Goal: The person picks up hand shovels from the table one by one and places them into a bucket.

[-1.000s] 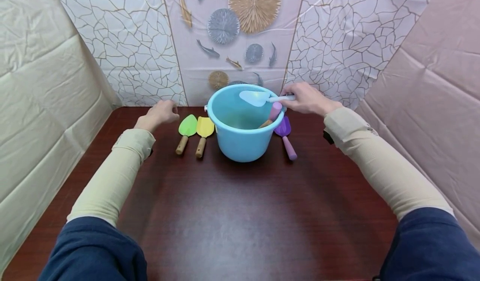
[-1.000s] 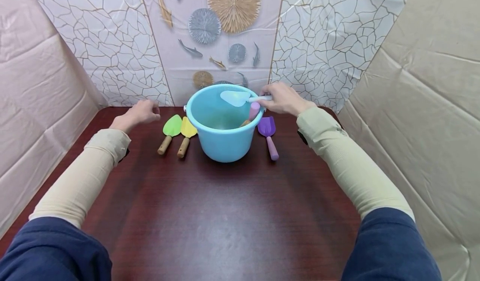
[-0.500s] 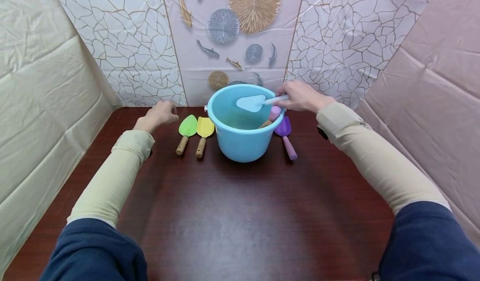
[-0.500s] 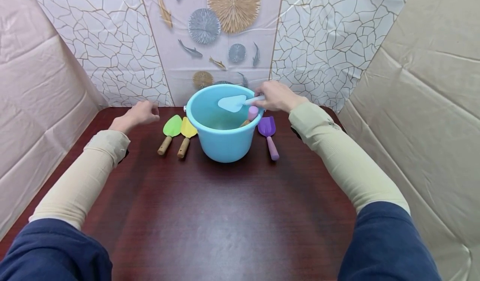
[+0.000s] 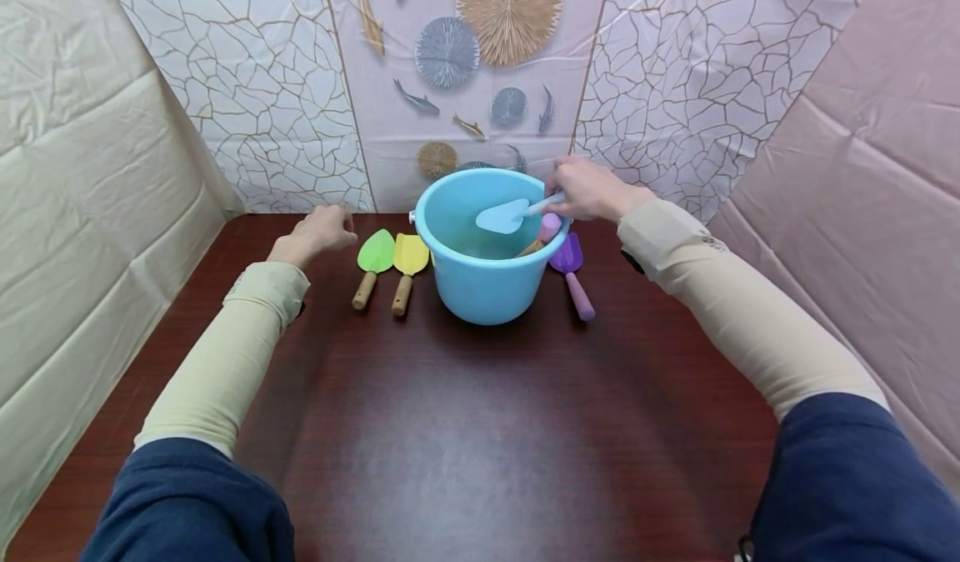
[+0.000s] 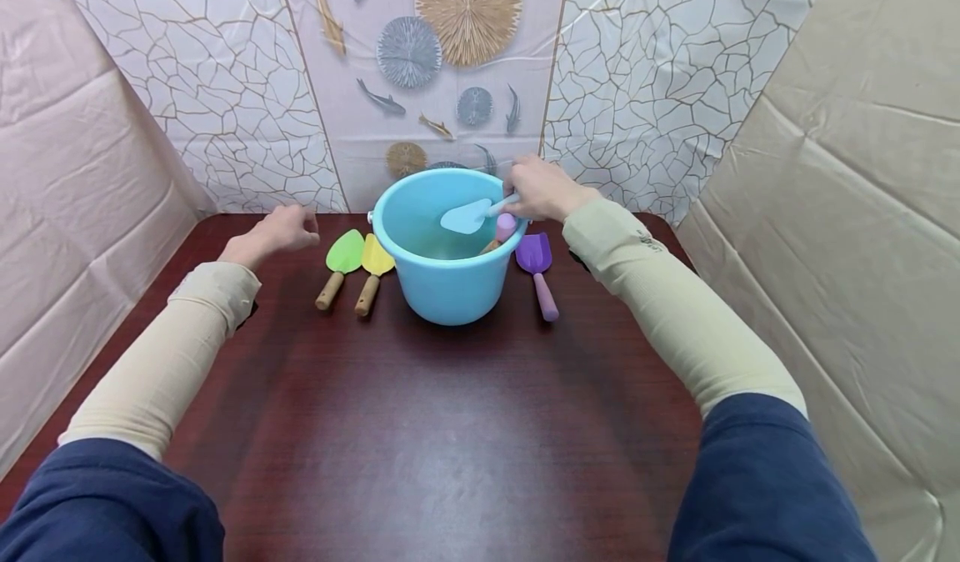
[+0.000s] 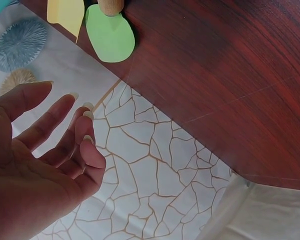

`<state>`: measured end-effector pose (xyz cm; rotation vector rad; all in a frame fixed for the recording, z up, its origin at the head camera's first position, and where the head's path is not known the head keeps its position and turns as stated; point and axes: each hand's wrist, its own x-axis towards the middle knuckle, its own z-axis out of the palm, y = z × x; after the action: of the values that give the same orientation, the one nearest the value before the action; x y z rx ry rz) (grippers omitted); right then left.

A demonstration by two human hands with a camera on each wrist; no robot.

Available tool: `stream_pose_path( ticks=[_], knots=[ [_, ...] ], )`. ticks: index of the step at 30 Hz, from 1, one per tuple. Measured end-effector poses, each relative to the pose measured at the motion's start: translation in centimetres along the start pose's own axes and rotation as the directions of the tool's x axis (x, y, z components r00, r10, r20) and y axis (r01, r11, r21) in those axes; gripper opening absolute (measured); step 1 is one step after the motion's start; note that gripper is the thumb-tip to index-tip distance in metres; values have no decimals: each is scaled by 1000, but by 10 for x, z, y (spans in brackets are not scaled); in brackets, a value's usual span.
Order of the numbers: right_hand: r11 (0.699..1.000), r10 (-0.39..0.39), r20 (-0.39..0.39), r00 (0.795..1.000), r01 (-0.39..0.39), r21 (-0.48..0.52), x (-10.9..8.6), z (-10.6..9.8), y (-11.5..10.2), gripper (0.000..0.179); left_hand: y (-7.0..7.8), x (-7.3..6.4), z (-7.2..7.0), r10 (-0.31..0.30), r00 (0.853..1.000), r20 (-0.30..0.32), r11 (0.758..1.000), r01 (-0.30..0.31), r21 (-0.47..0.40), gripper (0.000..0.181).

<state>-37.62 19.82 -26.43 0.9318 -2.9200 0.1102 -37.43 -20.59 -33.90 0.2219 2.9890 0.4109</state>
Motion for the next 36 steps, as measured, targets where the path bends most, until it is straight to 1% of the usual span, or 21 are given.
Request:
stream_pose_path(
  ticks=[4,12,19,24,31,36],
  knots=[
    [1000,-11,-6,1000,11,9,2,2,-1,22,0,-1,0,3,1000,6,1000,-3,-3,27],
    [1000,3,52,999,-3,3,9,2,-4,22,-2,-2,1,-10,1000,2,1000,10,4,26],
    [999,46,70,997,-46,-2,14,2,-4,31,-5,-2,1,-11,1000,5,1000,11,4,27],
    [998,51,68,996,-48,-45,16,1,-4,34,-5,-3,0,-12,1000,11,1000,12,2,28],
    [994,95,147,985,-86,-64,22,0,-6,37,-5,-3,1,-5,1000,16,1000,6,-8,28],
    [994,100,170,980,-90,-68,26,1,-7,34,-6,-3,3,-2,1000,20,1000,3,-7,29]
  ],
)
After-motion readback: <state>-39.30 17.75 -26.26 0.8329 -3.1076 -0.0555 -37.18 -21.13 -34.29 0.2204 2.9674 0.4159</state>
